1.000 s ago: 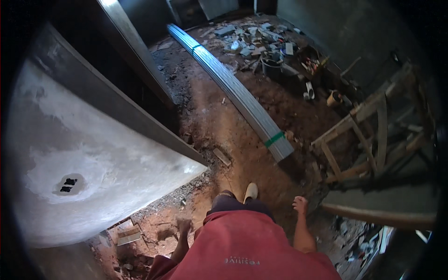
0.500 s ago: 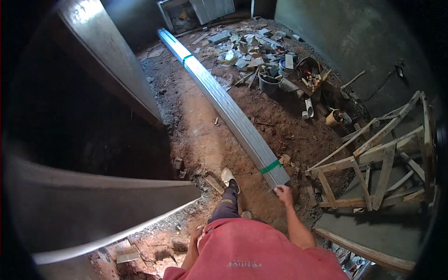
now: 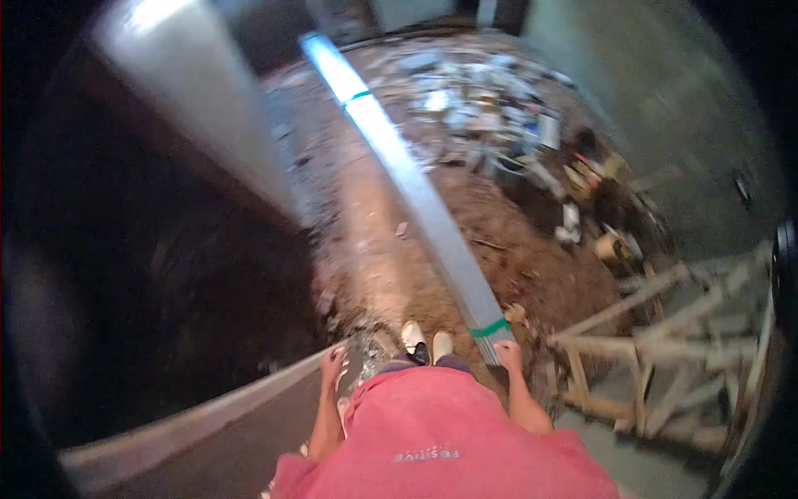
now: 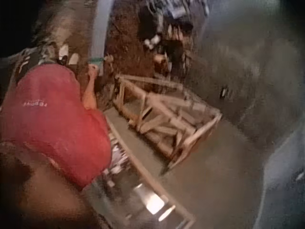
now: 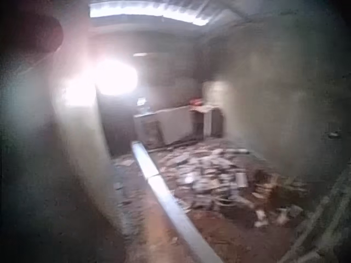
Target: The person stands in a renovation area, picks up pieces of debris from the floor, and then uses their hands to feed a white electrical wire into a hole in the wall while another person assists from the other side.
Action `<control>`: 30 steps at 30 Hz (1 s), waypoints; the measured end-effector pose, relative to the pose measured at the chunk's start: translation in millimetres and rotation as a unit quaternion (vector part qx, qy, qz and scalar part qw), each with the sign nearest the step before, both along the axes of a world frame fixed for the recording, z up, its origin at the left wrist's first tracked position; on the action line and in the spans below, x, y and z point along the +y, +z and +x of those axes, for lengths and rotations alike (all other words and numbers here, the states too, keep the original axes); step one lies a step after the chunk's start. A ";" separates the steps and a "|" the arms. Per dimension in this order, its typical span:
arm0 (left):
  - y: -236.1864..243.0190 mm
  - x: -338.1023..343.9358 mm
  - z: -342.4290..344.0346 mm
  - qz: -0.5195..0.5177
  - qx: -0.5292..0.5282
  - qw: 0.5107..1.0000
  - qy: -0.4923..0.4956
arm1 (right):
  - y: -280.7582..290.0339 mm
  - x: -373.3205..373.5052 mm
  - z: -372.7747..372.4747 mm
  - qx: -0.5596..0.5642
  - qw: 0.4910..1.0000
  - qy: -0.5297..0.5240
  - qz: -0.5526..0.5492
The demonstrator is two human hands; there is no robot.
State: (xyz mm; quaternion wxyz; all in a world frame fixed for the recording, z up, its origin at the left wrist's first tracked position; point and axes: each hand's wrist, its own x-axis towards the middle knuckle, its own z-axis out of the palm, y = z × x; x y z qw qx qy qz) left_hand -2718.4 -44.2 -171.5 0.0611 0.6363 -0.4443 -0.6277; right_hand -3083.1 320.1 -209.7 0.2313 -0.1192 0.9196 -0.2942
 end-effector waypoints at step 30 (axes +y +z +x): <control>-108.0 -139.9 -166.7 -0.065 -0.116 0.979 0.154 | -70.2 -486.6 -405.4 -0.202 0.959 0.104 -0.167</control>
